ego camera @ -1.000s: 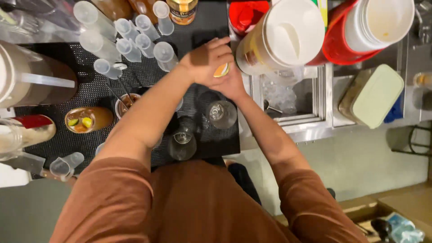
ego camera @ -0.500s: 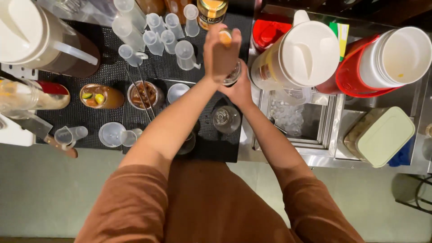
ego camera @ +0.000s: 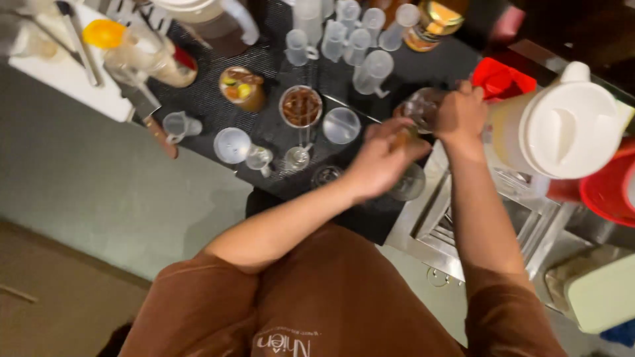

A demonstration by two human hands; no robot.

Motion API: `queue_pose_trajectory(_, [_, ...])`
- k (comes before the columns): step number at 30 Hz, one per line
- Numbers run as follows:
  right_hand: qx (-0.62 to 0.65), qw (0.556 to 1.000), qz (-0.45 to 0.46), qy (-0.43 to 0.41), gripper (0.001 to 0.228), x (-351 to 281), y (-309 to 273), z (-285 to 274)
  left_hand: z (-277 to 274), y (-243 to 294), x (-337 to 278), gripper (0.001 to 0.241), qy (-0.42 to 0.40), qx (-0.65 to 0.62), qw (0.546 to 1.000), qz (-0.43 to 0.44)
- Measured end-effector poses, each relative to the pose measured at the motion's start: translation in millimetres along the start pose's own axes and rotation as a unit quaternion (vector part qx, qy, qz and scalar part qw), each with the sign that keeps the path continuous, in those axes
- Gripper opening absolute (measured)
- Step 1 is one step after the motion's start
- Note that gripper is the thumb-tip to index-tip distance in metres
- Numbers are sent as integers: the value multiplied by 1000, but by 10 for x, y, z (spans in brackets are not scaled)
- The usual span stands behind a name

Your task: Preparing and garnishing iced beverages at a cafe counter.

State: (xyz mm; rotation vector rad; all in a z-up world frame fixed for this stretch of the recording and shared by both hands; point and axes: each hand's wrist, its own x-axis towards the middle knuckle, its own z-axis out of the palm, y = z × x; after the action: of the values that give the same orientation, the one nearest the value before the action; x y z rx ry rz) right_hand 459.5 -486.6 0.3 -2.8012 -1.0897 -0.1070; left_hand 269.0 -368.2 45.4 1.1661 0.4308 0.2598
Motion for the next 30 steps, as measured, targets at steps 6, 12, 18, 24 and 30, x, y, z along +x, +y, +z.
queue_pose_trajectory(6, [-143, 985, -16, -93, 28, 217, 169, 305, 203, 144, -142, 77, 44, 190, 978, 71])
queue_pose_trajectory(12, [12, 995, -99, 25, 8, -122, 230, -317, 266, 31, 518, 72, 156, 236, 932, 227])
queue_pose_trajectory(18, [131, 984, 105, 57, 15, -1032, -175, -1573, 338, -372, 1153, 71, -32, 341, 870, 353])
queue_pose_trajectory(24, [355, 903, 234, 63, 10, -1767, -341, -1789, 411, -505, 1244, 64, -228, 556, 742, 298])
queue_pose_trajectory(30, [531, 814, 219, 85, 7, -1936, -623, -1771, 315, -343, 1096, 78, -156, 565, 755, 294])
